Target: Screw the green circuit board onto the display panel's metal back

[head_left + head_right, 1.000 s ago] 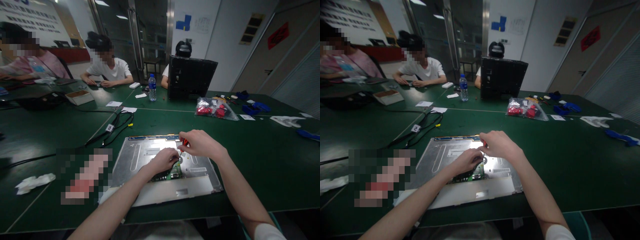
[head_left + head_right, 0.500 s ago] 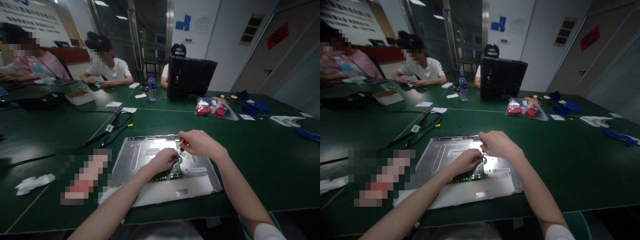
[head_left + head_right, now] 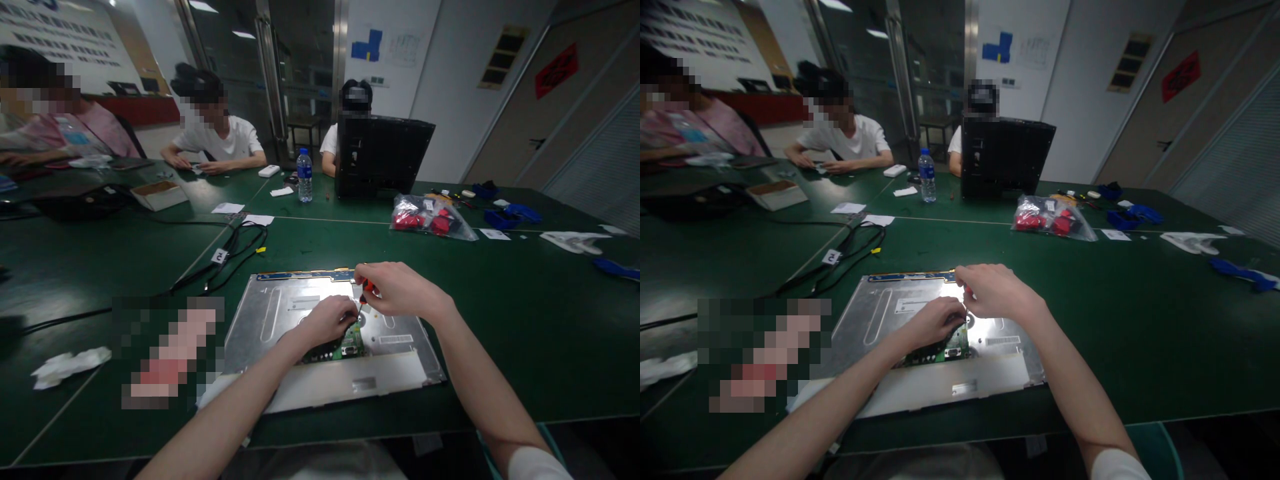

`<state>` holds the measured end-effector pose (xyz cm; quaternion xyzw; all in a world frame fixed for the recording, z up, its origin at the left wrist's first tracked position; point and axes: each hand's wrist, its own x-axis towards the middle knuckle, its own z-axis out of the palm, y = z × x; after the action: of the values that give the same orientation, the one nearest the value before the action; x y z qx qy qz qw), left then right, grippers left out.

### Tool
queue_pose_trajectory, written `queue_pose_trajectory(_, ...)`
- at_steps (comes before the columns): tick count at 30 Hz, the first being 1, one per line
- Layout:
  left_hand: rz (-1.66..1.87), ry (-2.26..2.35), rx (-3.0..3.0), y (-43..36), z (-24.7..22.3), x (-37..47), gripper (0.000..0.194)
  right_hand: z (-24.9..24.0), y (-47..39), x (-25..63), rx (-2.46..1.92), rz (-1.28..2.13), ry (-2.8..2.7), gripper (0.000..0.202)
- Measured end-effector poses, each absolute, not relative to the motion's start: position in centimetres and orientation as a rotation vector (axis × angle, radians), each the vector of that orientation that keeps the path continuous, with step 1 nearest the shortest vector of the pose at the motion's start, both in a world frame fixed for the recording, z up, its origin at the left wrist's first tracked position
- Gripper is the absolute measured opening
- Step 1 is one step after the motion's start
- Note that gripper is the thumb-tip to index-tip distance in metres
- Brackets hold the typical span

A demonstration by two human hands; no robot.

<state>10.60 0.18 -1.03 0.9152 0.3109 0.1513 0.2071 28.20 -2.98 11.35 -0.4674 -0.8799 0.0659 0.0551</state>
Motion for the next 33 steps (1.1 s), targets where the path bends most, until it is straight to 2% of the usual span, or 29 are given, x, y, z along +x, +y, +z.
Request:
queue_pose_trajectory(9,0.407,0.886,2.582,0.14,-0.92,10.67,0.011,11.31,-2.58,28.02,-1.509,0.078,-2.669,0.011)
queue_pose_trajectory(16,0.411,0.900,2.575,0.13,-0.94,10.65,0.011,11.25,-2.53,28.04,-1.531,0.071,-2.662,0.015)
queue_pose_trajectory(25,0.405,0.876,2.554,0.11,-0.78,10.62,0.016,11.42,-3.00,28.18,-1.450,0.188,-2.665,0.020)
queue_pose_trajectory(33,0.407,0.884,2.565,0.04,-0.65,10.61,0.013,11.49,-2.79,27.93,-1.571,0.096,-2.664,0.009)
